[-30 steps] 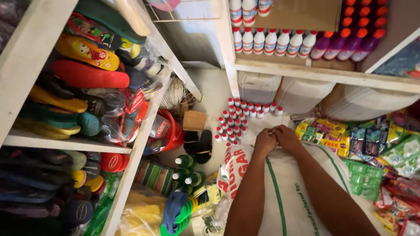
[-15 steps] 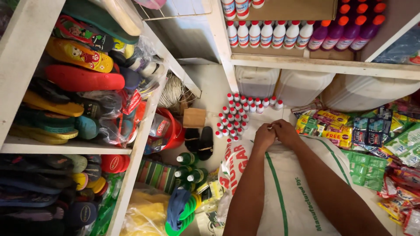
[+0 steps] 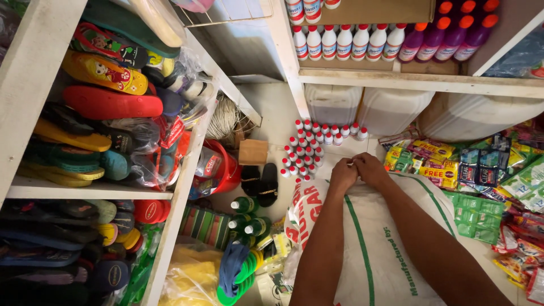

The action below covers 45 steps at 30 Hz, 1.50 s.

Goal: Organizing and inventorying small bleach bottles on the floor and lower shelves of a storage area.

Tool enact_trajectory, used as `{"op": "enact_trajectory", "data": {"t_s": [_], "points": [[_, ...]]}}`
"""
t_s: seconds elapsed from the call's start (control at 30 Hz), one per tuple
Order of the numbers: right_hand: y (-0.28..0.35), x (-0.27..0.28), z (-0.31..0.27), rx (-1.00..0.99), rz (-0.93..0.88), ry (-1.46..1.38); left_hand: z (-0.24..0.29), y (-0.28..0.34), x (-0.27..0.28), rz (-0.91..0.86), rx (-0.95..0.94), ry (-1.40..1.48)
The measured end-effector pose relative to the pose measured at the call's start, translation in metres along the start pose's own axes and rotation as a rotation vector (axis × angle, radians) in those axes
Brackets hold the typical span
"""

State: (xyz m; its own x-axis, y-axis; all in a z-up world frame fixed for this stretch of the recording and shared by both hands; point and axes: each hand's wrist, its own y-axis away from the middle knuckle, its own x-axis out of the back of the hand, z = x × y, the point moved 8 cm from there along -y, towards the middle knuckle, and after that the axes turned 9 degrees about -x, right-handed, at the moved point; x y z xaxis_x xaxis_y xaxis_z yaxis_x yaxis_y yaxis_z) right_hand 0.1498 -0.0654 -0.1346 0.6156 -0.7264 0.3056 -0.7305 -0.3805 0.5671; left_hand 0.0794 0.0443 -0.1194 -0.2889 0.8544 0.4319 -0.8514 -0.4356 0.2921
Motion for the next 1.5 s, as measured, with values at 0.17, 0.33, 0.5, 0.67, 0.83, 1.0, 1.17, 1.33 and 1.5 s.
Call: {"op": "enact_trajectory", "data": {"t_s": [0.17, 0.33, 0.5, 0.67, 0.83, 1.0, 1.17, 1.33, 1.5], "points": [[0.004, 0.001, -0.003, -0.041, 0.012, 0.021, 0.001, 0.000, 0.002, 0.036, -0.035, 0.002], [0.002, 0.001, -0.002, -0.013, 0.002, -0.001, 0.000, -0.001, 0.000, 0.019, -0.027, -0.014], [-0.001, 0.001, 0.001, -0.022, 0.002, 0.001, 0.004, 0.001, 0.002, 0.000, -0.024, -0.013], [-0.005, -0.001, 0.006, -0.025, -0.008, 0.011, 0.008, 0.004, 0.004, 0.010, -0.015, -0.014], [0.001, 0.002, -0.002, 0.009, 0.012, 0.010, -0.003, -0.004, -0.004, 0.034, -0.047, -0.025], [0.006, 0.005, -0.004, -0.009, 0.022, 0.052, 0.005, 0.002, 0.000, 0.036, -0.055, -0.003], [0.001, 0.003, -0.002, 0.198, 0.062, 0.145, 0.011, 0.006, 0.001, 0.034, -0.106, -0.039], [-0.004, 0.006, -0.003, 0.259, 0.133, 0.378, -0.033, -0.018, -0.031, 0.011, -0.142, -0.158], [-0.058, -0.001, -0.010, 0.526, 0.014, 0.787, 0.002, -0.044, -0.014, 0.016, -0.103, -0.193]]}}
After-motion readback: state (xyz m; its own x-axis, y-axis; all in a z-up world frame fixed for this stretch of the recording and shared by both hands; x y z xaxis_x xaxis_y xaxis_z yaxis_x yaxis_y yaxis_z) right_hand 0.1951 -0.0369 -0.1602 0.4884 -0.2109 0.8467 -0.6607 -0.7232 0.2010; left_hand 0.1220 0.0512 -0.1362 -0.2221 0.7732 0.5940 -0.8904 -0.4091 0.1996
